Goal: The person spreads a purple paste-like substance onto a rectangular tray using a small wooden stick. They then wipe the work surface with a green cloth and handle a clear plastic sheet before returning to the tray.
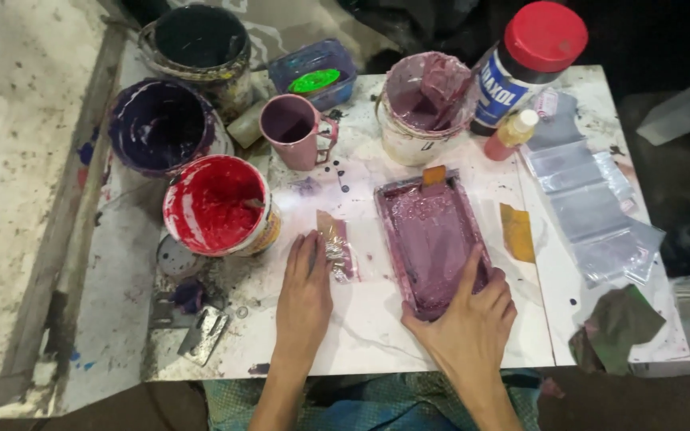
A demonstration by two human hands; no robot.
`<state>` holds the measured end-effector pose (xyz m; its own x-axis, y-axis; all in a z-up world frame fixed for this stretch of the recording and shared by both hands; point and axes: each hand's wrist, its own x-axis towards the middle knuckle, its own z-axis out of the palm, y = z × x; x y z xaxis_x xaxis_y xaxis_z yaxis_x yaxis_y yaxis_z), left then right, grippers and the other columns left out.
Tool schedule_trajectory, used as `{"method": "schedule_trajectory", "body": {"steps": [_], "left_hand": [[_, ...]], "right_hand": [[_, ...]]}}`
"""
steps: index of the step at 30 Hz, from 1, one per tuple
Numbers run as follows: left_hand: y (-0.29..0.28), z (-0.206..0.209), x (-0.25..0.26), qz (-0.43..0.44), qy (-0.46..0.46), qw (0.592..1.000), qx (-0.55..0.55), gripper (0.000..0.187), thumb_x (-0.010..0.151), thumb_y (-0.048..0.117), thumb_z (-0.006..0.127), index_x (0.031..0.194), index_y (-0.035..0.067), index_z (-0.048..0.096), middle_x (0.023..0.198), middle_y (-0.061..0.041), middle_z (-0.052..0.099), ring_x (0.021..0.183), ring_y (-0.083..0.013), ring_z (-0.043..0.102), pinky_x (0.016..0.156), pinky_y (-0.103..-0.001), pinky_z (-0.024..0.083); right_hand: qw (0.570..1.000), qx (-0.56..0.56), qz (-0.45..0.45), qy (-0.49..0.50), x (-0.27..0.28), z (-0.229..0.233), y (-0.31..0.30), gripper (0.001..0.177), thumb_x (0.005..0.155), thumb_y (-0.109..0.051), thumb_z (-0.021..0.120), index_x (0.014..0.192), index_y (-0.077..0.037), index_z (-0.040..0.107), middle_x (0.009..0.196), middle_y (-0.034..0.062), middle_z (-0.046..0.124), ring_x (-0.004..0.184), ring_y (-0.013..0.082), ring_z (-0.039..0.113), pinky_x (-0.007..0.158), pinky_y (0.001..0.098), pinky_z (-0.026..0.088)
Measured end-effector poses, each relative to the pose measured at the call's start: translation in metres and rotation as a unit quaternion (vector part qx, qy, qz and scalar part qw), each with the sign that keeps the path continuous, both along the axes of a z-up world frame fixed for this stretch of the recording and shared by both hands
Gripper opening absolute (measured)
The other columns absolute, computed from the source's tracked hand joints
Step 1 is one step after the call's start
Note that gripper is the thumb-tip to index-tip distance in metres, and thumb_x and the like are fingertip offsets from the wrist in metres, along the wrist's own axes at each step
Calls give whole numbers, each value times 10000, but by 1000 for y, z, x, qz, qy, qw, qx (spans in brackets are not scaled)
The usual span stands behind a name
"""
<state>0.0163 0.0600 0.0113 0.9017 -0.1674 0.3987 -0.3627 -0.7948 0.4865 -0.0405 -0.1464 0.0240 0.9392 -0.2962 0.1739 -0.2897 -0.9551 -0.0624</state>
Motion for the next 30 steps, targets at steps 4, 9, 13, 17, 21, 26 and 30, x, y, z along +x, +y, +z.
{"method": "schedule_trajectory", "body": {"steps": [4, 9, 13, 17, 21, 26, 30], "left_hand": [[1, -4, 0, 3, 7, 1000, 1, 417, 959, 68, 567, 1343, -93, 560, 1455, -227, 525, 1409, -392, 455, 1153, -445, 398], [0, 1, 0, 9, 9, 1000, -4, 414, 947, 76, 597, 1326, -87, 566, 1445, -219, 534, 1406, -388, 465, 1140, -443, 416], [3, -6, 2, 15, 17, 1000, -12, 444, 941, 57, 600, 1361, -80, 549, 1463, -202, 531, 1413, -362, 466, 1154, -429, 414], [6, -7, 0, 30, 13, 997, -68, 476, 947, 11, 601, 1404, -80, 503, 1456, -228, 503, 1322, -370, 537, 1100, -409, 464], [8, -16, 1, 32, 26, 995, -92, 463, 974, 20, 562, 1433, -17, 517, 1415, -200, 571, 1361, -355, 524, 1102, -421, 457], [8, -11, 0, 25, 46, 993, -102, 430, 947, -1, 541, 1377, -11, 561, 1395, -165, 586, 1393, -340, 498, 1140, -426, 427], [7, -5, -1, 28, 33, 993, -108, 400, 964, 5, 538, 1362, -4, 570, 1391, -150, 593, 1381, -328, 513, 1127, -413, 443]], "right_hand": [[997, 71, -20, 31, 2, 17, -14, 1397, 581, -709, 772, 1637, 7, 204, 1241, 329, 458, 1017, 454, 537, 921, 527, 437], [979, 185, -64, 55, -7, 49, -33, 1302, 649, -471, 811, 1660, -23, 124, 1262, 319, 496, 1033, 458, 564, 875, 556, 491], [965, 215, -132, 67, -16, 75, -50, 1313, 649, -367, 837, 1665, -49, 68, 1382, 282, 427, 1162, 463, 546, 938, 640, 477], [967, 170, -187, 9, -38, 81, -70, 1202, 707, -222, 826, 1666, 11, 141, 1347, 371, 453, 1128, 537, 517, 932, 626, 429], [974, 115, -194, -9, -53, 68, -85, 1154, 747, -270, 799, 1670, -12, 156, 1411, 393, 410, 1165, 566, 509, 939, 607, 431], [974, 120, -190, 9, -39, 57, -75, 1207, 671, -294, 845, 1658, 1, 218, 1336, 379, 462, 1131, 554, 528, 914, 609, 456], [980, 137, -146, 15, -22, 50, -56, 1275, 637, -376, 859, 1652, 4, 187, 1326, 330, 417, 1113, 489, 510, 885, 568, 476]]}}
